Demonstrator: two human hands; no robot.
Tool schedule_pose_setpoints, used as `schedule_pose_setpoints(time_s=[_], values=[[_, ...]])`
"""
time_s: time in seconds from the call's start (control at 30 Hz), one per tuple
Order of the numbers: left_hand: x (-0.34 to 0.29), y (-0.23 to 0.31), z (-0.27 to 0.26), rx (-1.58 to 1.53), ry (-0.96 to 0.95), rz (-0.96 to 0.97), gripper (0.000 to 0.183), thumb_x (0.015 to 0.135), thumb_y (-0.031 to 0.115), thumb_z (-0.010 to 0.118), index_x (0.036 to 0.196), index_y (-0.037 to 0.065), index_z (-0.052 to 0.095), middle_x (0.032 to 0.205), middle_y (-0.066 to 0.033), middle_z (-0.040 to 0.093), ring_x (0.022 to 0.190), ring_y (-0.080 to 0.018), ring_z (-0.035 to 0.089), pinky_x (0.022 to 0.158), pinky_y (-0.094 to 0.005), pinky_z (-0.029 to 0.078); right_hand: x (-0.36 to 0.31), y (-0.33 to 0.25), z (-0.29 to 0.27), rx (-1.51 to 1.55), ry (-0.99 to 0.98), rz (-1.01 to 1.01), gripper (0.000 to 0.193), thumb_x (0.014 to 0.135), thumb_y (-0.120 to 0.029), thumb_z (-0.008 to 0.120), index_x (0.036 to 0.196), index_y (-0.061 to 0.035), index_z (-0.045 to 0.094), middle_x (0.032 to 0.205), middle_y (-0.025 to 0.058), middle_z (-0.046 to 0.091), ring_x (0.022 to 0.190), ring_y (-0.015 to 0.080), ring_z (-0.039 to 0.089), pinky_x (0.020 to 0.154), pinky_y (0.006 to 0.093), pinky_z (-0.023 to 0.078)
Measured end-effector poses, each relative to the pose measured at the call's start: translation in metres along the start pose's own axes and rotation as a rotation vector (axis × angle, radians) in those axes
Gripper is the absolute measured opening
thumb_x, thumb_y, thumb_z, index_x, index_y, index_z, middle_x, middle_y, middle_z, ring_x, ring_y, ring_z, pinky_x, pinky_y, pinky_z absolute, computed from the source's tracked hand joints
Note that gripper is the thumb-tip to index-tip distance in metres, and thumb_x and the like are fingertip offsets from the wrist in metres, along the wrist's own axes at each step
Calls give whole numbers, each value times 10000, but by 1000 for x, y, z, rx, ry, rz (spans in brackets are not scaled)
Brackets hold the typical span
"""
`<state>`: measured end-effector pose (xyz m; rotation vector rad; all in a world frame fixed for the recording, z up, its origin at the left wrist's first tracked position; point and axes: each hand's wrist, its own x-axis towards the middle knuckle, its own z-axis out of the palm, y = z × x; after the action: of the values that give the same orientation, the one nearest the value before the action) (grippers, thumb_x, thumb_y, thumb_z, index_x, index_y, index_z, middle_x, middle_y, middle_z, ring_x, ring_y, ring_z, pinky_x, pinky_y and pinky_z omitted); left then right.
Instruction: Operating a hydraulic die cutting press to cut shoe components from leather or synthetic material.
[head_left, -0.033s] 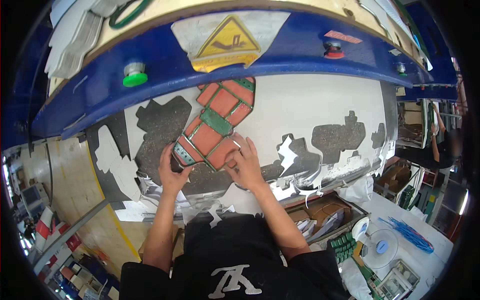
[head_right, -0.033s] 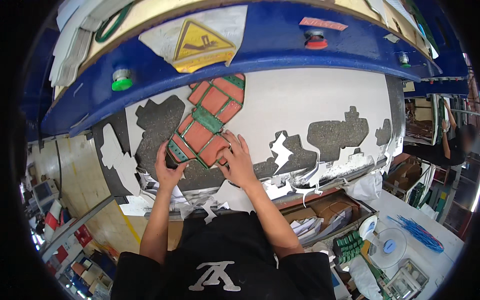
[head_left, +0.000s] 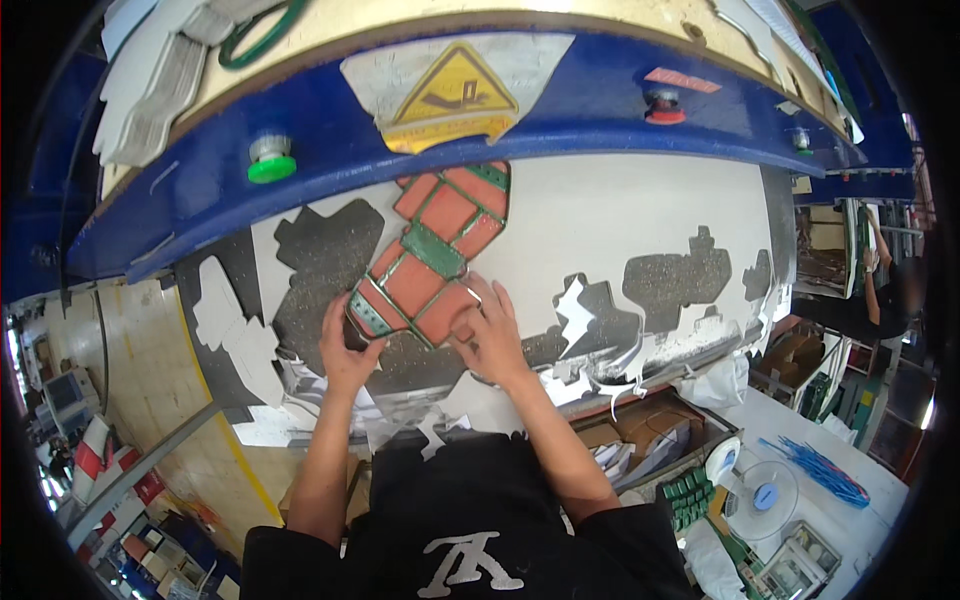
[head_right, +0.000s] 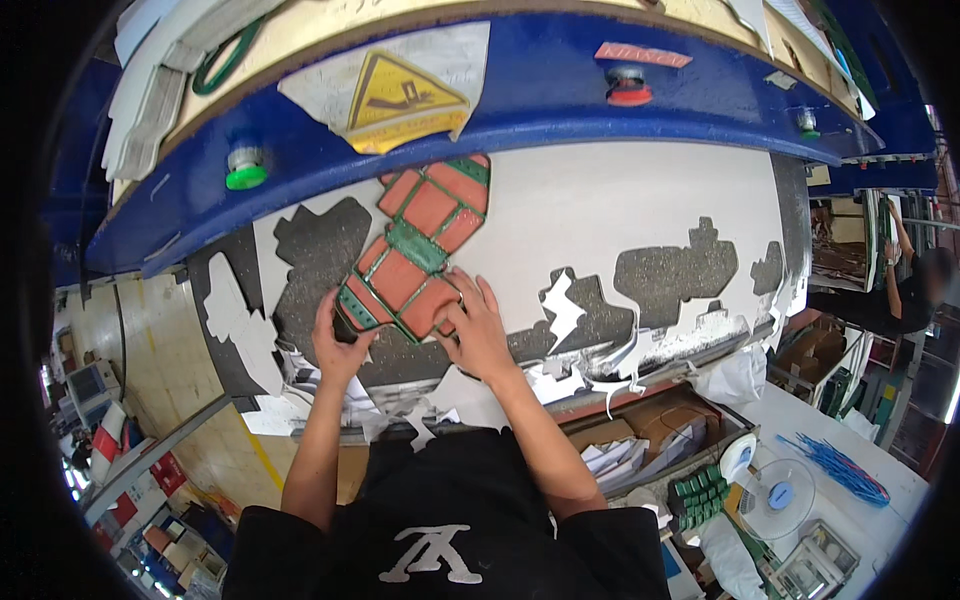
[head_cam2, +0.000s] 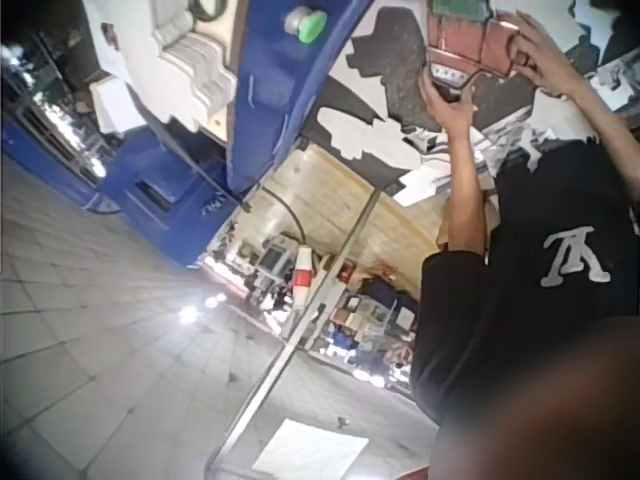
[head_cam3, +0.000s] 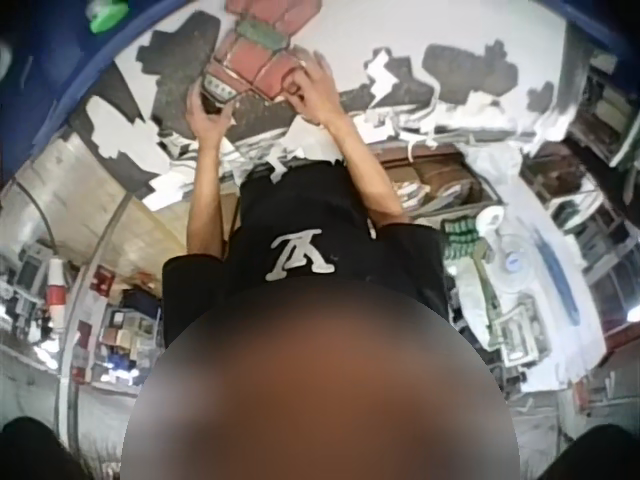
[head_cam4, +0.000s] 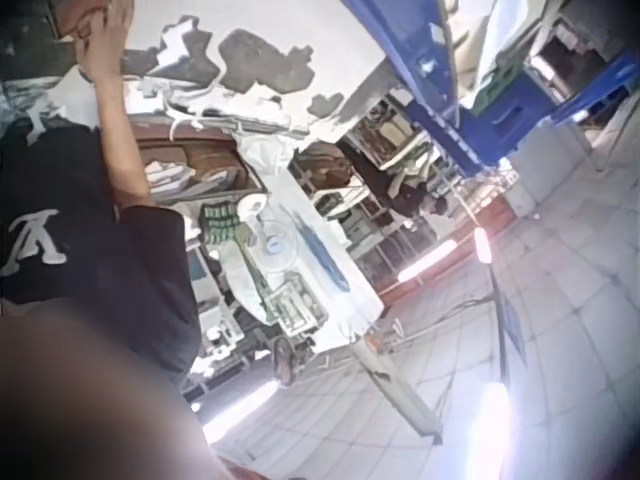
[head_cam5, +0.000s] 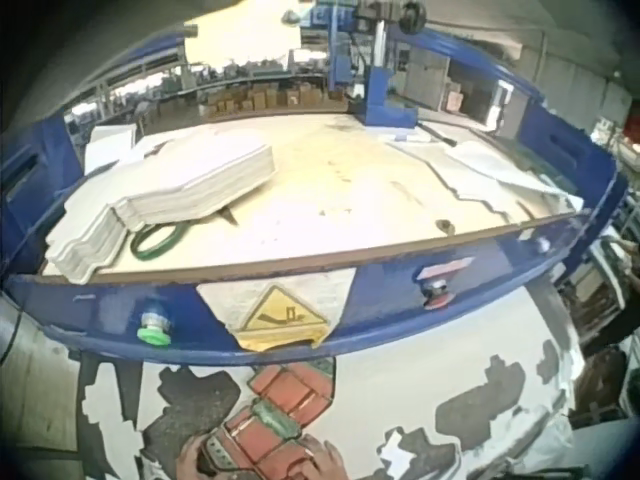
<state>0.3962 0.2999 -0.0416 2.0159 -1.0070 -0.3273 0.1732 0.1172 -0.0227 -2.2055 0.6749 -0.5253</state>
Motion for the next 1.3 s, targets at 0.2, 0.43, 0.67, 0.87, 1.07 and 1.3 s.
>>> schedule_pose_setpoints(time_s=[0.2, 0.43, 0.67, 0.87, 1.07, 1.3], values=[[2, 14, -2, 8, -16, -51, 922, 667, 157, 940, 1490, 40, 542, 1494, -236, 600, 1383, -436, 587, 1155, -484, 481, 0, 0, -5, -1, -31, 11, 419, 717, -95, 901, 1018, -138, 614, 1546, 220, 515, 1524, 421, 433, 1271, 600, 279], [0, 13, -4, 35, -33, -40, 866, 705, 221, 929, 1466, 34, 562, 1493, -240, 600, 1372, -441, 593, 1143, -488, 492, -8, 5, -3, -9, -72, 38, 432, 705, -119, 906, 1030, -163, 626, 1547, 222, 517, 1514, 444, 447, 1251, 624, 282], [5, 17, -5, 9, -23, -19, 714, 771, 208, 892, 1392, 3, 605, 1362, -234, 692, 1330, -450, 627, 1124, -500, 503, -17, 14, 2, -50, -89, 39, 406, 705, -151, 890, 1034, -196, 655, 1555, 226, 515, 1495, 456, 476, 1230, 637, 296], [5, 12, -4, -15, -17, -15, 675, 811, 210, 876, 1388, -9, 603, 1358, -238, 696, 1316, -459, 639, 1114, -520, 514, -7, 12, -6, 27, -101, 43, 562, 681, -290, 981, 1110, -162, 641, 1511, 234, 544, 1437, 461, 528, 1212, 640, 319], [8, 13, -3, -20, -31, -6, 674, 816, 237, 891, 1373, -23, 613, 1344, -238, 703, 1310, -454, 645, 1110, -521, 520, 21, 61, -26, 408, 359, 201, 848, 715, -518, 993, 1278, -67, 546, 1462, 275, 562, 1450, 439, 509, 1224, 572, 340], [10, 16, -7, 4, -49, -13, 666, 767, 181, 890, 1345, -24, 631, 1317, -215, 725, 1298, -438, 659, 1096, -506, 535, 113, 82, -72, -86, -72, -1, 864, 666, -678, 933, 1207, -101, 585, 1662, 326, 406, 1590, 533, 293, 1277, 694, 59]])
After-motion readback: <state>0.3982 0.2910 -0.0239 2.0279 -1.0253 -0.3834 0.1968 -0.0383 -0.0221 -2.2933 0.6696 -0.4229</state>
